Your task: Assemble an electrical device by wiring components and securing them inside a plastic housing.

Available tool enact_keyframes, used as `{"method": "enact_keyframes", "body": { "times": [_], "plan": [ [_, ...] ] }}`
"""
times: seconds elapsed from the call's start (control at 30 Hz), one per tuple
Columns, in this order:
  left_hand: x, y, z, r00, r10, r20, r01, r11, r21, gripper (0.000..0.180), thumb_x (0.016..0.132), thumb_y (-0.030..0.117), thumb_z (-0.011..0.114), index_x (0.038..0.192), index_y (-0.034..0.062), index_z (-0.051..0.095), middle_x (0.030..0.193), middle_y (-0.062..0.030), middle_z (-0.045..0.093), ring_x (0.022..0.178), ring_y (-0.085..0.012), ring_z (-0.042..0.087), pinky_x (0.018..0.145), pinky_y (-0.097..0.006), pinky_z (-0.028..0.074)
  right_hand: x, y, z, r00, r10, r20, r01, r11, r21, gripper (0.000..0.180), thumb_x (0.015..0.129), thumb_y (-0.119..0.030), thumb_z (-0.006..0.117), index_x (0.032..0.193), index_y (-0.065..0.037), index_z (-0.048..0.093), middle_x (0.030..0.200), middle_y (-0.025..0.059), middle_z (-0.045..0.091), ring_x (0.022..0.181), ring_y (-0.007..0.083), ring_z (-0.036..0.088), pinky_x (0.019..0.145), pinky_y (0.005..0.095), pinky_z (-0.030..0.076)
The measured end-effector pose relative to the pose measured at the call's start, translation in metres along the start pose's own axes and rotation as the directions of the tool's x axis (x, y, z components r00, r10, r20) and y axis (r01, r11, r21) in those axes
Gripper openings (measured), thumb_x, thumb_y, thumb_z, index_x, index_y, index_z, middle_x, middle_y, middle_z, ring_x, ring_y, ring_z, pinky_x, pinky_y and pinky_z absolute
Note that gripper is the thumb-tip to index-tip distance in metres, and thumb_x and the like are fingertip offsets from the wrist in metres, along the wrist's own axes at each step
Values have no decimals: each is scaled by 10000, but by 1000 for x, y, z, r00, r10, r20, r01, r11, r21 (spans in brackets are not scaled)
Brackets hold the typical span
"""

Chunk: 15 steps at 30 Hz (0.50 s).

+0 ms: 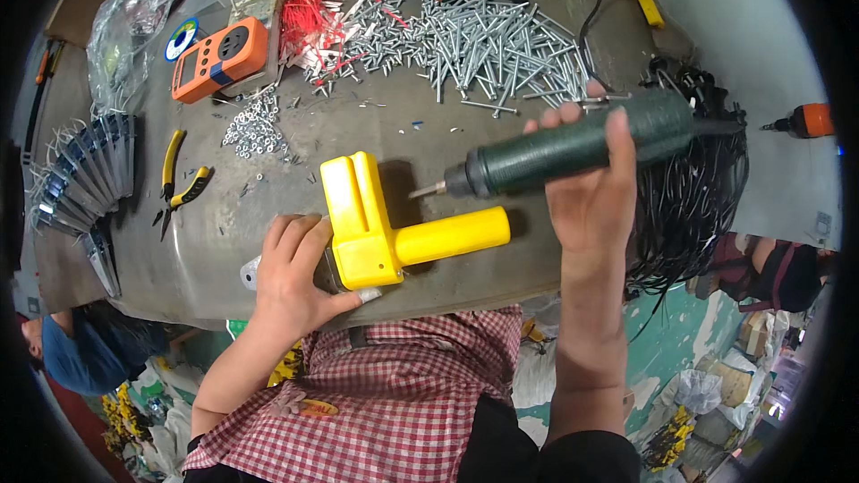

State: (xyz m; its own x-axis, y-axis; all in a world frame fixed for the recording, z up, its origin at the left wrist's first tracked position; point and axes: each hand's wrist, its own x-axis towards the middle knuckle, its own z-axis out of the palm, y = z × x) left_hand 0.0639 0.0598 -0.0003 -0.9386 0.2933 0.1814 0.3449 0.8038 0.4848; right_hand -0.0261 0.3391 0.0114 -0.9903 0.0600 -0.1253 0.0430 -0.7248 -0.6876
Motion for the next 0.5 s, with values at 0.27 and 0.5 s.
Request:
{"method": "enact_keyframes", "body": {
  "times": [0.27, 0.5],
  "plan": [
    [2, -5, 3, 1000, 18, -5, -17, 1000, 15, 748, 405, 253, 848, 1049, -14, 574, 1018, -154, 574, 949, -355, 530, 821, -436, 461, -14, 13, -5, 997, 25, 76, -48, 948, 315, 345, 876, -280, 566, 1151, -94, 473, 855, 32, 520, 865, 187, 509, 934, 413, 382],
    [0, -2, -4, 999, 0, 55, 0, 1000, 0, 782, 487, 275, 840, 1123, -30, 505, 1063, -176, 548, 994, -345, 504, 884, -440, 405, -17, 25, -10, 995, 1, 97, -40, 915, 401, 380, 838, -273, 604, 1145, -90, 476, 861, 19, 494, 869, 173, 496, 942, 403, 375]
  ]
}}
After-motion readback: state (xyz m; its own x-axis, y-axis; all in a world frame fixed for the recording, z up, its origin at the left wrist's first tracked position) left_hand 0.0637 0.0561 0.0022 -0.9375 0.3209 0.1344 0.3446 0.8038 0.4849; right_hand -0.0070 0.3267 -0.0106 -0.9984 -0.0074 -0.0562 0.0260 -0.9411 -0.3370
